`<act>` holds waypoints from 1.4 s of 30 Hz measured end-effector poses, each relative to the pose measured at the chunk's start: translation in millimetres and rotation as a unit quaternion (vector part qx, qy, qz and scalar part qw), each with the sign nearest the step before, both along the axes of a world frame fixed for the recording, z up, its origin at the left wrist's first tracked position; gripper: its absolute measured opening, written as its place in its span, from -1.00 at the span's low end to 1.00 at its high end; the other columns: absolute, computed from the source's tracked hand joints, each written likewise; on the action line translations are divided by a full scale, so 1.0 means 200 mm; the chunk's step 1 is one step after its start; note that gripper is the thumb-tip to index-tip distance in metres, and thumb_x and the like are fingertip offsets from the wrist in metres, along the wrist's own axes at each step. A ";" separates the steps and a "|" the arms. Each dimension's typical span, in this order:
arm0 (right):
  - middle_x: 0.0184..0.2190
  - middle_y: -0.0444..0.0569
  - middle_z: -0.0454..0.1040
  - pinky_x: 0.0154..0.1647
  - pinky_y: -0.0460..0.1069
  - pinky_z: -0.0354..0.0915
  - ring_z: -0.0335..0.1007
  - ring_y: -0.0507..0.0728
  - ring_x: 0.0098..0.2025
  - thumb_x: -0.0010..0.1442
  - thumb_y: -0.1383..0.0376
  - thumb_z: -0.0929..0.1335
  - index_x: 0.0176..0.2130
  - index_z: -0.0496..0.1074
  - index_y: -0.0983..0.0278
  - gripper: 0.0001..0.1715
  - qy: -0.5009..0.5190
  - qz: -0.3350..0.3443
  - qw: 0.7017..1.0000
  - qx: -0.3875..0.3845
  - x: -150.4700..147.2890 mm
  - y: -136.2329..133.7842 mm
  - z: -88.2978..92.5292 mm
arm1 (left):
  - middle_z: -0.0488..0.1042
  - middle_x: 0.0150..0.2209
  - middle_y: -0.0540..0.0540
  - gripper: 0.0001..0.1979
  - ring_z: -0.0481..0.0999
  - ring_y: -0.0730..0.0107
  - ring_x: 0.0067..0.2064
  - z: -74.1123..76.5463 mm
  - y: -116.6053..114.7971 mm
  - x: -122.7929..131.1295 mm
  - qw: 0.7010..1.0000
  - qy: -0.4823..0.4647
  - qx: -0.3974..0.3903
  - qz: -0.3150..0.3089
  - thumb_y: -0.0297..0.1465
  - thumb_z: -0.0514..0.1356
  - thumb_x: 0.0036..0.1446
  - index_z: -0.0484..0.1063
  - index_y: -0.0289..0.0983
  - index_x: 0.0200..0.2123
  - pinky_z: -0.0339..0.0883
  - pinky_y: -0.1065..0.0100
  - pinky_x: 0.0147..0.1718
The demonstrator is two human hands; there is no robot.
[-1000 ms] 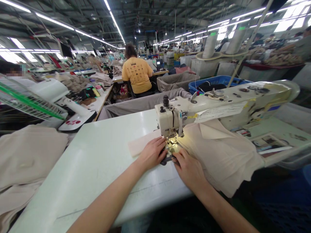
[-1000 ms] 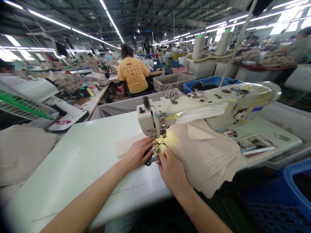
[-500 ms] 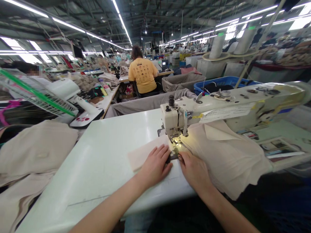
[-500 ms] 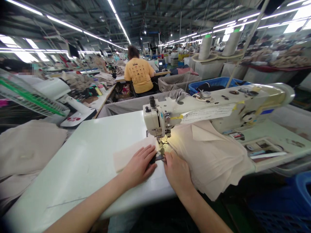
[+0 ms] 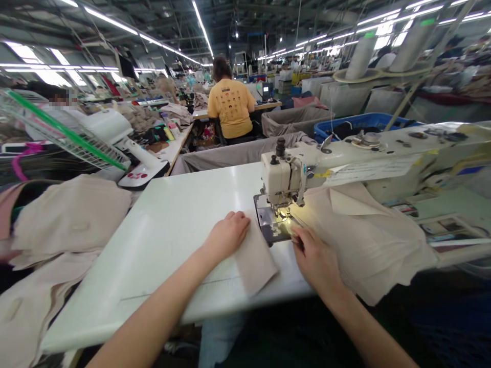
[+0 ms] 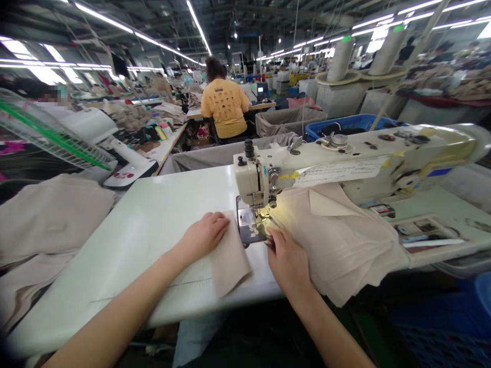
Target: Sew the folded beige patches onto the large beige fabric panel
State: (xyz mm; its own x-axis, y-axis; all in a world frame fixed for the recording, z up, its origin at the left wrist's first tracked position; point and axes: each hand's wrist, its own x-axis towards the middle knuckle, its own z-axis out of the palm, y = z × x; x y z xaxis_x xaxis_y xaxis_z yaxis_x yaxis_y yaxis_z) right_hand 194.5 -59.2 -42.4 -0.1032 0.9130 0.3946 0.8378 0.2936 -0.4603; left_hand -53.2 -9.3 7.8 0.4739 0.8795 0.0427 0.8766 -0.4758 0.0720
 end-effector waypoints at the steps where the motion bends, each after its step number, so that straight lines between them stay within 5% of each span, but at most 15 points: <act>1: -0.15 0.04 0.54 -0.25 -0.02 0.40 0.52 0.15 -0.21 0.29 0.38 0.23 -0.01 0.45 0.25 -0.67 0.020 0.007 1.000 0.000 0.01 0.00 0.00 | 0.48 -0.06 -0.27 -0.72 0.51 0.08 -0.05 0.00 -0.01 -0.01 0.997 0.046 0.008 0.062 -0.38 -0.02 0.36 0.46 -0.31 -0.07 0.49 0.12 -0.18; 5: -0.10 0.01 0.50 -0.13 -0.02 0.43 0.50 0.12 -0.14 0.20 0.45 0.23 0.01 0.45 0.22 -0.58 0.090 0.068 0.993 -0.032 0.05 -0.02 0.02 | 0.43 -0.13 -0.26 -0.70 0.55 0.08 -0.17 0.02 -0.07 0.00 0.974 0.132 0.002 0.185 -0.32 -0.06 0.37 0.40 -0.35 -0.12 0.45 0.20 -0.34; 14: -0.06 -0.07 0.50 -0.12 -0.07 0.41 0.48 0.08 -0.13 0.08 0.59 0.25 -0.04 0.53 0.15 -0.43 -0.045 0.126 0.986 -0.101 0.04 -0.01 0.06 | 0.45 -0.18 -0.27 -0.69 0.54 0.06 -0.17 0.05 -0.11 0.00 0.969 0.144 -0.007 0.198 -0.32 -0.07 0.35 0.41 -0.36 -0.14 0.43 0.19 -0.33; 16: -0.07 -0.06 0.50 -0.15 -0.07 0.40 0.48 0.09 -0.14 0.08 0.59 0.25 -0.08 0.54 0.16 -0.47 -0.063 0.127 0.984 -0.110 0.04 -0.02 0.07 | 0.47 -0.18 -0.28 -0.73 0.52 0.04 -0.13 0.03 -0.11 0.02 0.978 0.128 0.012 0.165 -0.38 -0.04 0.34 0.43 -0.35 -0.16 0.43 0.16 -0.28; 20: 0.03 -0.03 0.48 -0.09 -0.06 0.39 0.48 0.10 -0.08 0.04 0.62 0.23 -0.11 0.53 0.19 -0.46 -0.056 0.149 0.982 -0.100 0.03 -0.03 0.09 | 0.42 0.14 -0.24 -0.68 0.36 0.08 0.19 -0.03 -0.11 0.13 0.996 0.028 0.054 -0.063 -0.46 -0.01 0.36 0.36 -0.29 0.10 0.28 0.08 0.11; 22: 0.11 -0.03 0.46 -0.08 -0.06 0.39 0.49 0.10 -0.06 0.04 0.63 0.22 -0.12 0.52 0.20 -0.46 -0.061 0.165 0.979 -0.099 0.03 -0.04 0.10 | 0.33 0.26 -0.20 -0.62 0.28 0.13 0.28 -0.07 -0.11 0.21 0.990 -0.012 0.062 -0.125 -0.43 0.02 0.37 0.26 -0.26 0.22 0.17 0.09 0.21; 29: 0.12 -0.01 0.49 -0.10 -0.05 0.40 0.51 0.11 -0.05 0.11 0.62 0.18 0.07 0.45 0.23 -0.36 -0.094 0.151 0.978 -0.106 0.02 -0.02 0.07 | 0.43 0.13 -0.21 -0.67 0.37 0.12 0.18 -0.11 -0.06 0.32 0.993 -0.024 0.063 -0.098 -0.35 0.11 0.33 0.32 -0.29 0.13 0.25 0.12 0.12; 42: -0.03 0.00 0.56 -0.14 -0.07 0.38 0.51 0.12 -0.09 0.10 0.64 0.20 -0.11 0.49 0.24 -0.48 -0.076 0.145 0.984 -0.067 0.02 0.06 0.04 | 0.39 0.14 -0.23 -0.66 0.33 0.07 0.17 -0.11 -0.01 0.35 0.996 -0.024 0.064 -0.056 -0.31 0.06 0.37 0.33 -0.25 0.15 0.27 0.07 0.07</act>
State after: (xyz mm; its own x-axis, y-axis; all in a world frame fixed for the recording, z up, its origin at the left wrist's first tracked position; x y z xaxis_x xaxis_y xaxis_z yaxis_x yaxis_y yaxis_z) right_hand 197.6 -47.3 -34.1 -0.4156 0.8793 0.2327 0.7902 0.4757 -0.3864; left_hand 15.9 -11.4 -14.6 0.5634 0.8074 0.1754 0.8146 -0.5782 0.0448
